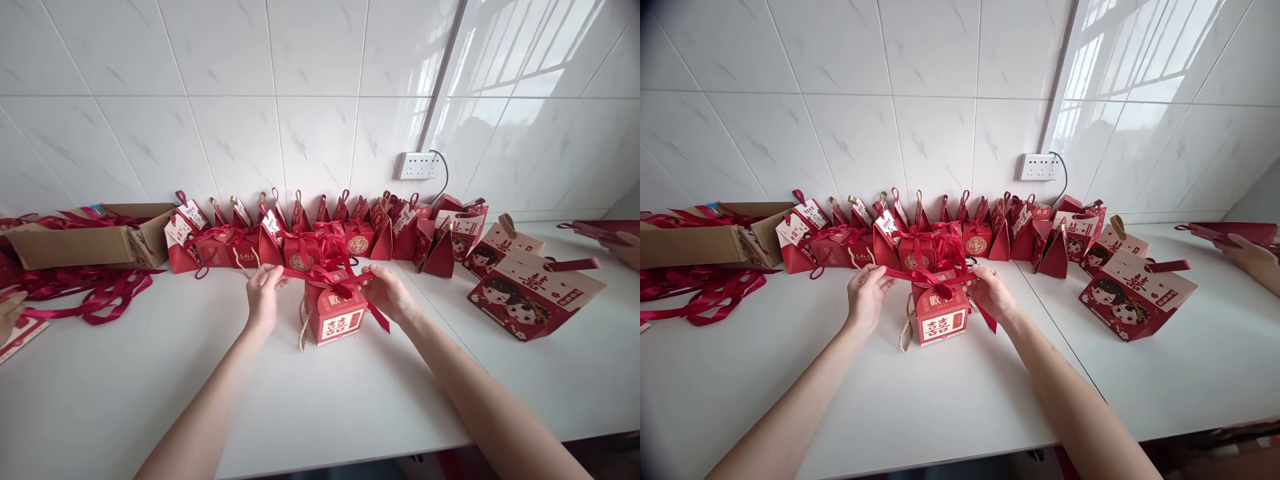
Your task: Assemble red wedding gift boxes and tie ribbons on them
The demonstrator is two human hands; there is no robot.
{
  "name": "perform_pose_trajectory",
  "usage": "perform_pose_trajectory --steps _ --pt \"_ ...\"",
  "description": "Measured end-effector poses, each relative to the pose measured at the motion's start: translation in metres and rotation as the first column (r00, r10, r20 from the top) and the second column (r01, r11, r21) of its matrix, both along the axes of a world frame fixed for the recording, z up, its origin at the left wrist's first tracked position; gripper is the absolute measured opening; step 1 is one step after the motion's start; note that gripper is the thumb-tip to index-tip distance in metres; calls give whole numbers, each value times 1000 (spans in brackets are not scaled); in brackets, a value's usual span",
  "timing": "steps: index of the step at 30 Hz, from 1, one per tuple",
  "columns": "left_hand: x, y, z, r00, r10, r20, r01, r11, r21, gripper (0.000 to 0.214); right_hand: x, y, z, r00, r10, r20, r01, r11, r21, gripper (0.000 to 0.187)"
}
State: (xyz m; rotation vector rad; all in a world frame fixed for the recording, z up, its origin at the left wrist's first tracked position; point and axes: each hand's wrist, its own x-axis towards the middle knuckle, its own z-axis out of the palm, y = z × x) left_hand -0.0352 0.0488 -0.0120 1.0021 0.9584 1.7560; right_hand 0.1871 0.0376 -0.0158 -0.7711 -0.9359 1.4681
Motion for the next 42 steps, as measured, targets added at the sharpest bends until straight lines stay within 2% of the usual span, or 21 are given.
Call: perform_pose_trajectory --steps 10,16,22,28,33,36,38,40,42 --pt "-11 10 0 961 165 220 -141 983 -119 26 0 2 0 997 -55 -52 54 998 -24 23" --pt "-22 16 2 908 282 309 -227 953 -202 19 4 2 4 961 -106 -256 82 991 -104 15" --pt "-34 21 6 851 367 376 -281 923 -265 16 18 7 5 883 -121 -453 96 992 -78 25" --pt "-38 22 8 797 394 457 -280 912 -299 12 28 9 10 804 -155 -573 117 988 -103 35" --pt "-40 20 9 776 379 504 -262 921 -289 7 36 7 13 744 -216 -632 188 976 -113 29" --pt "-44 21 8 768 370 523 -251 925 -286 20 45 7 10 722 -149 -676 147 987 -61 41" --pt "-45 23 6 816 334 473 -241 939 -247 30 48 6 9 746 -95 -659 89 995 -43 50" --pt "-42 23 3 925 251 286 -220 966 -137 33 45 6 9 832 -54 -552 41 999 -36 53" --pt "-35 21 2 986 160 47 -159 987 -24 32 37 5 11 940 -6 -342 -2 1000 -22 53"
